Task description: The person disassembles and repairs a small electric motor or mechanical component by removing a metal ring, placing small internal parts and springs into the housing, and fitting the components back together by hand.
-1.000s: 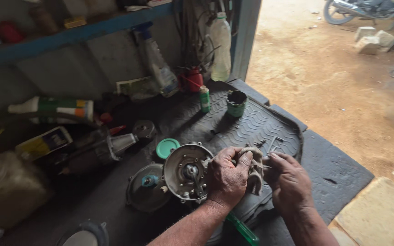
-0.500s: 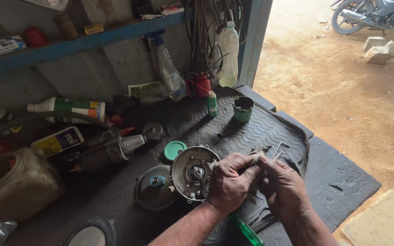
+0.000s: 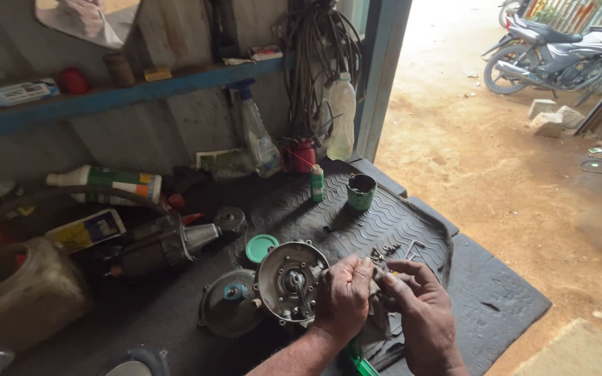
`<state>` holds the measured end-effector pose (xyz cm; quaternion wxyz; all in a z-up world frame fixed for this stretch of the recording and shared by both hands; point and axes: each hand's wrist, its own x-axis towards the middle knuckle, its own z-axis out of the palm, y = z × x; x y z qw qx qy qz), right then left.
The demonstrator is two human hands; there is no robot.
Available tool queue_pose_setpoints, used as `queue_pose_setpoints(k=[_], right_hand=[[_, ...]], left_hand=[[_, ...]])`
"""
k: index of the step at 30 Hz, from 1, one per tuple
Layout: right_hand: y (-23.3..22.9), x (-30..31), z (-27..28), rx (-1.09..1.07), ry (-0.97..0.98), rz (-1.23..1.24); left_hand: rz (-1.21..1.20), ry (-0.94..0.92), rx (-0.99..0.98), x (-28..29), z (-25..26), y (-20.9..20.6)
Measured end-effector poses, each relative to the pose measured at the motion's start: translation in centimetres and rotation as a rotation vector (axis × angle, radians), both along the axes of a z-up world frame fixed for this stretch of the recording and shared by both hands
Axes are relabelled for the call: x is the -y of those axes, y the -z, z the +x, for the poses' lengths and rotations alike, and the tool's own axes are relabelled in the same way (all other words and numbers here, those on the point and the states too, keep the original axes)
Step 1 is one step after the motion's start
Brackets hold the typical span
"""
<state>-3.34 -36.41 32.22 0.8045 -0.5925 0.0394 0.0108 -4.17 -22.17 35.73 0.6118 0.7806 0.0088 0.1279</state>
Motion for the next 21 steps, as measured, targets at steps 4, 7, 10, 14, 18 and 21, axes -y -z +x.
queue_pose_setpoints(k=[4, 7, 10, 14, 18, 21], right_hand=[[-0.4, -1.0, -0.8, -0.032, -0.064, -0.026], [0.6, -1.6, -0.8, 0.009, -0.110, -0.009], [1.6, -1.8, -1.0, 0.069, -0.091, -0.049], [3.7, -2.8, -1.0, 0.070, 0.014, -0.050], [4.0, -4.1, -1.7, -0.023, 0.025, 0.105], [1.8, -5.1, -2.5, -0.002, 0.016, 0.140]], left_hand=[[-0.082, 0.032, -0.043, -0.5, -0.4, 0.7], [-0.227, 0.083, -0.033, -1.3, -0.5, 2.2], [-0.480, 0.184, -0.042, -2.4, -0.4, 4.3], [-0.803, 0.259, -0.197, -3.0, -1.2, 6.0], [-0.909, 0.291, -0.281, -3.7, -2.1, 5.6], [-0.948, 0.244, -0.360, -3.8, -2.2, 4.7]])
